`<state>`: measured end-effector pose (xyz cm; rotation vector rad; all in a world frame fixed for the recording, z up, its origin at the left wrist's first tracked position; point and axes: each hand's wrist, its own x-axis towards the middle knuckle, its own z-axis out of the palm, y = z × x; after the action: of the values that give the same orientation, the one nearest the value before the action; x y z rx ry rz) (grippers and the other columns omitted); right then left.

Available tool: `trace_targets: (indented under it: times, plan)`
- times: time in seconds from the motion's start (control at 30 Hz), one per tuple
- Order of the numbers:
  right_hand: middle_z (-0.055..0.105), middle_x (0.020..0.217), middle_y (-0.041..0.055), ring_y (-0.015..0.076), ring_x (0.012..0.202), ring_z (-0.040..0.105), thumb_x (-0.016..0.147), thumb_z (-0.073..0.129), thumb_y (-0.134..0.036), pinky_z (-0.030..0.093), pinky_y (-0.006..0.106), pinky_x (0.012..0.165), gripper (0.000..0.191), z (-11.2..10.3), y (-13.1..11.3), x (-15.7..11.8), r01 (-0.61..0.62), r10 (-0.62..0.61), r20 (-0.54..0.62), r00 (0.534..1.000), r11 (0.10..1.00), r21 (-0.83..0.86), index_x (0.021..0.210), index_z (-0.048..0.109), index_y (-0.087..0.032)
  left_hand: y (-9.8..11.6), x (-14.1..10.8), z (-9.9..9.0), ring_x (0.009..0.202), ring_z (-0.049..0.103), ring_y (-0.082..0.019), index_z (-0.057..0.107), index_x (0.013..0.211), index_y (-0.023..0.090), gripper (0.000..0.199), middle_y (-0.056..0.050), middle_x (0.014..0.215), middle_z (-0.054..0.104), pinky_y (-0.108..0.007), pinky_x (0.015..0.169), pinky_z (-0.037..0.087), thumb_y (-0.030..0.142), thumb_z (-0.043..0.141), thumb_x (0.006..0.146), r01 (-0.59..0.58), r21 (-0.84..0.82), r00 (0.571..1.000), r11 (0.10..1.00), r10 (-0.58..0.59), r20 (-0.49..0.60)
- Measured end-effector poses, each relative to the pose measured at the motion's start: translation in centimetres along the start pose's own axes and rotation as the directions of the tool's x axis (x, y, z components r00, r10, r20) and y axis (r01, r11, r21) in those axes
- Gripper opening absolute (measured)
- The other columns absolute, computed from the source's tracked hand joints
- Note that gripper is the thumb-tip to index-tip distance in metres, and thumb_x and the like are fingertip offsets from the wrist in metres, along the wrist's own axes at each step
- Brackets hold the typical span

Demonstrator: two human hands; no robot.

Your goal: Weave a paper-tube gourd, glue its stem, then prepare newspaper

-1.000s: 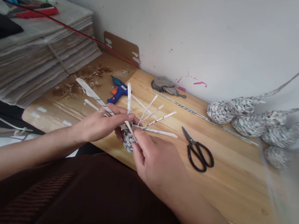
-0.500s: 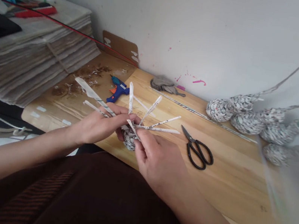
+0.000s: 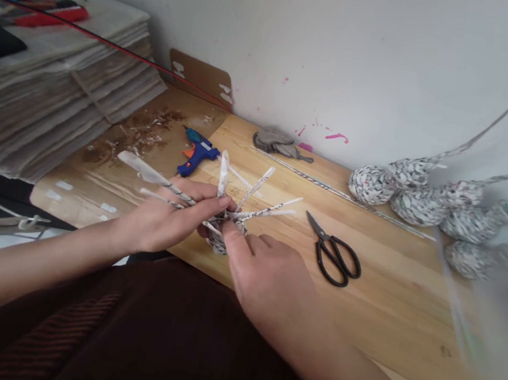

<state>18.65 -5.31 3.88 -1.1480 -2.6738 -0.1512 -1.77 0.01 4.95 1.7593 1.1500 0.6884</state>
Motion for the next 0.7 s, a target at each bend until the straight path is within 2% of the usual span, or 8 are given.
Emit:
trace_targets:
  times: [0.1,0.23,0.33,0.47,0.57,0.7]
  plan:
    - [0.069,0.072,0.0026,0.0187,0.061,0.064,0.096,0.048,-0.010,0.039,0.033,0.056,0.045,0.0,-0.8,0.2,0.004,0.000,0.057,0.998,0.998,-0.066,0.141,0.047,-0.008,1.0,-0.1,-0.1,0.060,0.054,-0.012,0.059,0.066,0.018,0.041,0.000,0.063,0.058,-0.024,0.058,0.044,0.035,0.045,0.100,-0.056,0.122,0.998,0.991,0.055,0.011]
    - [0.070,0.068,0.0039,0.0191,0.057,0.064,0.094,0.049,-0.009,0.037,0.032,0.052,0.036,0.0,-1.1,0.8,-0.069,0.076,0.057,0.995,0.992,-0.105,0.130,0.054,-0.008,1.4,-0.2,0.1,0.063,0.054,-0.012,0.060,0.068,0.018,0.040,0.000,0.065,0.059,-0.024,0.059,0.044,0.033,0.043,0.101,-0.078,0.109,0.996,0.991,0.074,0.044]
    - [0.072,0.070,0.0028,0.0178,0.053,0.065,0.091,0.053,-0.011,0.034,0.030,0.049,0.031,0.2,-1.0,0.9,-0.172,0.171,0.083,0.982,0.985,0.008,0.122,0.056,-0.013,0.8,-0.1,0.3,0.064,0.058,-0.013,0.065,0.074,0.017,0.038,-0.001,0.068,0.064,-0.024,0.060,0.047,0.037,0.046,0.100,-0.016,0.021,0.999,1.000,0.015,0.033]
    - [0.074,0.072,-0.0022,0.0163,0.055,0.067,0.093,0.057,-0.019,0.036,0.027,0.049,0.029,1.0,-0.9,0.5,-0.274,0.265,0.067,0.962,0.936,0.221,0.122,0.051,-0.019,-0.2,0.0,0.4,0.065,0.064,-0.014,0.068,0.079,0.017,0.039,-0.002,0.074,0.070,-0.023,0.059,0.051,0.044,0.048,0.099,0.061,-0.146,0.996,0.987,-0.051,0.070]
    - [0.075,0.080,-0.0024,0.0157,0.064,0.071,0.096,0.056,-0.019,0.042,0.026,0.056,0.027,1.6,-0.9,0.0,-0.253,0.259,0.017,0.966,0.922,0.293,0.122,0.050,-0.022,-0.5,0.1,0.3,0.065,0.068,-0.015,0.069,0.080,0.016,0.039,-0.004,0.078,0.073,-0.023,0.056,0.053,0.046,0.051,0.097,0.111,-0.230,0.993,0.967,-0.099,0.064]
    - [0.075,0.083,0.0028,0.0179,0.067,0.071,0.099,0.053,-0.018,0.044,0.028,0.059,0.029,1.5,-1.4,-0.3,-0.183,0.189,-0.023,0.982,0.970,0.162,0.127,0.049,-0.018,-0.5,0.1,0.4,0.064,0.069,-0.015,0.069,0.081,0.016,0.038,-0.004,0.078,0.074,-0.023,0.057,0.055,0.047,0.052,0.096,0.116,-0.239,0.993,0.964,-0.113,0.026]
